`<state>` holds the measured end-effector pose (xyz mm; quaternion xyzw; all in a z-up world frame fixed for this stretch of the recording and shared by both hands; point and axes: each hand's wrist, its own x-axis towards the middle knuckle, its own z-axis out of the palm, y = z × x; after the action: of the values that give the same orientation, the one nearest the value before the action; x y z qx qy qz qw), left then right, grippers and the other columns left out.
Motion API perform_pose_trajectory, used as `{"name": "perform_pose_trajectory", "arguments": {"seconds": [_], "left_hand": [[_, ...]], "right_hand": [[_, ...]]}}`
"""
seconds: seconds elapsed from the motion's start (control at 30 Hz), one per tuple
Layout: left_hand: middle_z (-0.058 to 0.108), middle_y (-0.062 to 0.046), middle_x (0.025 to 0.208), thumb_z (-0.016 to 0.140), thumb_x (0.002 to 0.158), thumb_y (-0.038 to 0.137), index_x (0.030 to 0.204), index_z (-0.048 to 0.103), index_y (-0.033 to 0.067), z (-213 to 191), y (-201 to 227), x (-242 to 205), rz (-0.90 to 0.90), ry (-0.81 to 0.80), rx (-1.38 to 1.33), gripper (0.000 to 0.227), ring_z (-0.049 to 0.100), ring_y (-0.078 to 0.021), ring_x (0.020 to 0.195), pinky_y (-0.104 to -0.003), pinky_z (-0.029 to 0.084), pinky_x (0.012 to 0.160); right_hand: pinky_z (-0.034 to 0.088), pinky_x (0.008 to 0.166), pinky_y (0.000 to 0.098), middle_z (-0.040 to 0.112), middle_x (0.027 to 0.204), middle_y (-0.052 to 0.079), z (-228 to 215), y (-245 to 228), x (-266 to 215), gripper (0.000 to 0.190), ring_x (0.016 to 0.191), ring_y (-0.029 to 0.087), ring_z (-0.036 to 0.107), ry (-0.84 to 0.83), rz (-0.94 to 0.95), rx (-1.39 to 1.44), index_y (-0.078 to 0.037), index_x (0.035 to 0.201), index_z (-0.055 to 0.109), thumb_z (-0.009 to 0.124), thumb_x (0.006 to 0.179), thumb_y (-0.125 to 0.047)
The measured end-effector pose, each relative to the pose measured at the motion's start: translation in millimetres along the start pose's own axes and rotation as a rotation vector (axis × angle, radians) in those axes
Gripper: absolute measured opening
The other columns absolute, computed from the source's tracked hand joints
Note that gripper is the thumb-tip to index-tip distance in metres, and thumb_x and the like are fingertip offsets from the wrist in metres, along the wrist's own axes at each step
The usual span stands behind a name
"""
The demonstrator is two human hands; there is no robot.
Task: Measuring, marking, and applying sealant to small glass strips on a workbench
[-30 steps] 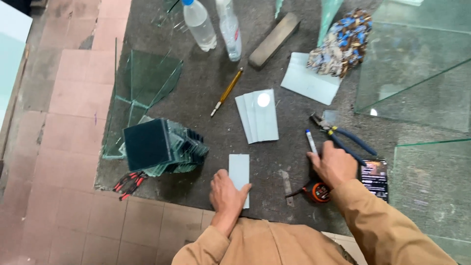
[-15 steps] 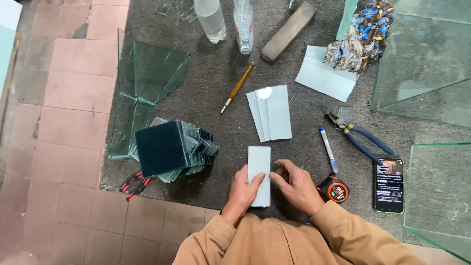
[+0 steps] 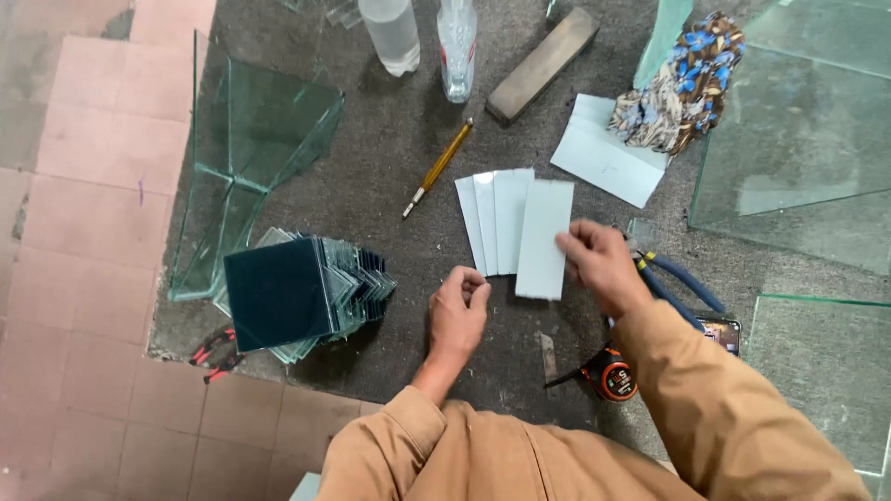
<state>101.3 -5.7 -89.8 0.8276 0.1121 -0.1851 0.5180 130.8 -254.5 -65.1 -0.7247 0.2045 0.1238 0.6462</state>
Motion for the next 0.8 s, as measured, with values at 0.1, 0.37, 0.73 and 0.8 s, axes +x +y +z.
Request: {"name": "perform_pose_trajectory", "arguments": {"seconds": [0.1,0.37,0.73,0.8], "left_hand": [[0.081,-0.022,0.098,0.074,0.101,0.008,0.119,0.07,-0.0006,15,-23,-7,-0.221,-0.091,-0.448,0.02,0.081,-0.022,0.076,-0.03,0.071,0.059],[0.078,-0.031,0.134,0.073,0.103,0.011,0.149,0.06,-0.0125,41,9,-16,-0.509,-0.181,-0.778,0.052,0.082,-0.0306,0.113,-0.035,0.071,0.093],[0.081,-0.024,0.132,0.087,0.1,0.025,0.143,0.065,-0.0075,76,-12,5,-0.581,-0.118,-0.936,0.059,0.084,-0.0298,0.112,-0.037,0.07,0.092],[0.082,-0.022,0.13,0.088,0.1,0.027,0.139,0.069,-0.0038,84,-20,7,-0.59,-0.107,-0.933,0.053,0.084,-0.0286,0.11,-0.036,0.071,0.09]], "right_hand": [[0.038,0.048,0.0282,0.05,0.066,0.002,1,20,34,0.022,0.052,0.012,0.048,0.015,0.051,0.088,-0.001,0.098,0.067,0.062,0.116,-0.011],[0.036,0.042,0.023,0.044,0.073,0.002,4,20,52,0.022,0.054,0.011,0.049,-0.018,0.132,0.107,0.001,0.097,0.064,0.062,0.116,-0.01],[0.04,0.041,0.0268,0.045,0.071,0.004,8,18,57,0.022,0.052,0.013,0.048,-0.021,0.115,0.069,0.002,0.095,0.065,0.065,0.115,-0.009],[0.043,0.041,0.0274,0.047,0.07,0.004,9,19,57,0.021,0.052,0.013,0.049,-0.009,0.105,0.078,0.002,0.096,0.066,0.067,0.113,-0.009]]}}
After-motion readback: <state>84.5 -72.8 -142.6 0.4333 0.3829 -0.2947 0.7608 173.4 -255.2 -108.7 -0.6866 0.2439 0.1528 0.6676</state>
